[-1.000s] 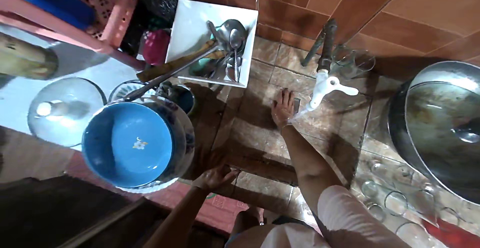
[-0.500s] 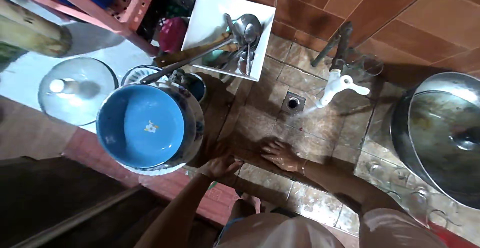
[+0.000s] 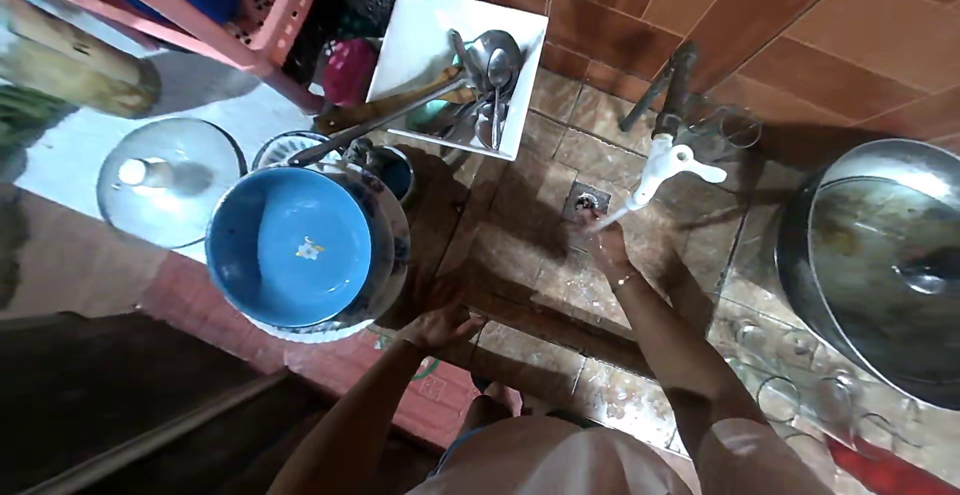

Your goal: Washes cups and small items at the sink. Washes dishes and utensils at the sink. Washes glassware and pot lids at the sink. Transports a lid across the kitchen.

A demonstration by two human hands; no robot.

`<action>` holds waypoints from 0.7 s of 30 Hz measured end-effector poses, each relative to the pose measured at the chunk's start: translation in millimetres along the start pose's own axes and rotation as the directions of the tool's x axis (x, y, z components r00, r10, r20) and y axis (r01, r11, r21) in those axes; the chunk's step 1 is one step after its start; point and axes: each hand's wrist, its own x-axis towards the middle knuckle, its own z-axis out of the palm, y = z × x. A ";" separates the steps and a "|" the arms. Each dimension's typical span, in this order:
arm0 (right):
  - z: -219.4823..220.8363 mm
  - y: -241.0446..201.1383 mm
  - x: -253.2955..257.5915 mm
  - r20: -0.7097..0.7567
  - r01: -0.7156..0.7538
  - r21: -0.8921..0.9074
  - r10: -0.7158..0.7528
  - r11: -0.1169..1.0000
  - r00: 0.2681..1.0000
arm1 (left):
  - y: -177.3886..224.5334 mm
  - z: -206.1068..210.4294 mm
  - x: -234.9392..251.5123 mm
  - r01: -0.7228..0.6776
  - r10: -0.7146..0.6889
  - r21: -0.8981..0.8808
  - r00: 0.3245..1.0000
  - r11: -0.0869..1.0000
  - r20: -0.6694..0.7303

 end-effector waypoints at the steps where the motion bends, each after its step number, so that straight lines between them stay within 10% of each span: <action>1: 1.0 -9.1 -0.3 0.038 -0.108 0.267 0.102 0.958 0.994 | 0.2 -1.6 0.6 0.003 -0.003 0.002 1.000 1.000 0.011; 6: -9.3 -43.5 -8.5 0.279 -0.335 0.654 0.196 0.678 0.940 | -1.0 -1.5 1.4 0.032 -0.035 0.031 0.996 0.999 0.078; 11: -8.3 -51.4 -33.7 0.576 -0.305 0.052 0.221 0.951 0.787 | 1.3 -6.5 4.4 0.199 -0.146 -0.124 0.927 0.972 0.347; 14: 0.6 -55.9 -51.0 0.680 -0.217 -0.395 0.442 0.893 0.585 | 5.1 -12.4 6.5 0.226 -0.157 -0.133 0.904 0.965 0.398; 21: 15.0 -11.9 -66.2 0.720 -0.167 -0.521 0.536 0.837 0.440 | 1.3 -7.5 5.6 0.167 -0.126 -0.115 0.945 0.979 0.301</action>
